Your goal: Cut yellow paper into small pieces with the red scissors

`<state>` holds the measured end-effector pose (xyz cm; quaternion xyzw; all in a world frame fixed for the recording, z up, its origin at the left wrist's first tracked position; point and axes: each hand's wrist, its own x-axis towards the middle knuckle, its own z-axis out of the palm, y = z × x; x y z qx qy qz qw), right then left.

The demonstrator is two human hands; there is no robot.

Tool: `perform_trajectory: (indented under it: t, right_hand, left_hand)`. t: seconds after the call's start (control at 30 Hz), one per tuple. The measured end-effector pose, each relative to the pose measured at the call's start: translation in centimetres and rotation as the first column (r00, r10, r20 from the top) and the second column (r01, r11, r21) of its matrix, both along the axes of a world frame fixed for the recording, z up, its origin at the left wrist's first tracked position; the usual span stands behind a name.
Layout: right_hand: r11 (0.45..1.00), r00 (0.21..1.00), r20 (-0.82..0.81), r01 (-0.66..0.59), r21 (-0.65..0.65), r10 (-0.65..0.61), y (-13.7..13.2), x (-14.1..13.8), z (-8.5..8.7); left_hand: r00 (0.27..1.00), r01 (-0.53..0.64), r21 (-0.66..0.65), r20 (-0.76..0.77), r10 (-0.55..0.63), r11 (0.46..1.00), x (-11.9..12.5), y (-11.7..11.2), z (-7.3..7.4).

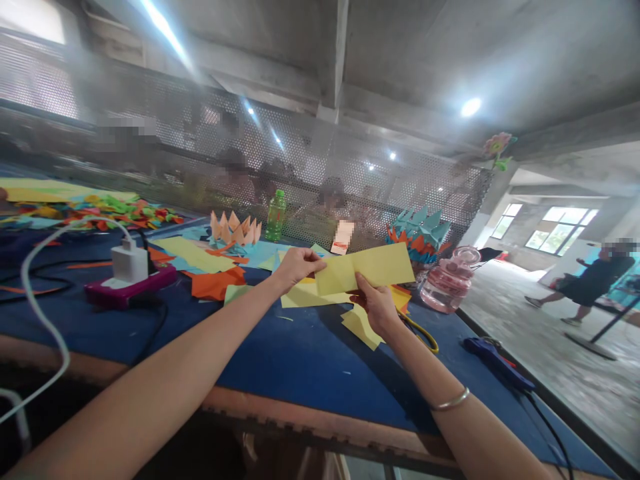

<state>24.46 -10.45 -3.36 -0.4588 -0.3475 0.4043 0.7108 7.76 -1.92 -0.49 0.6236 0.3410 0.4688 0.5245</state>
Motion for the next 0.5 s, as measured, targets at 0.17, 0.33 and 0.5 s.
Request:
perform_trajectory:
  t: [0.17, 0.33, 0.5]
  right_hand:
    - [1.0, 1.0, 0.018, -0.013, 0.013, 0.013, 0.07, 0.12, -0.16]
    - [1.0, 1.0, 0.025, 0.001, 0.015, -0.001, 0.19, 0.29, -0.34]
    - [1.0, 0.999, 0.035, 0.009, 0.007, -0.009, 0.19, 0.33, -0.34]
  left_hand:
    - [1.0, -0.003, 0.027, -0.029, 0.004, 1.0, -0.11, -0.18, 0.2]
    - [0.999, 0.026, 0.011, -0.022, -0.025, 1.0, -0.2, -0.17, 0.27]
    - [0.999, 0.044, 0.004, -0.025, -0.044, 0.999, -0.28, -0.08, 0.24]
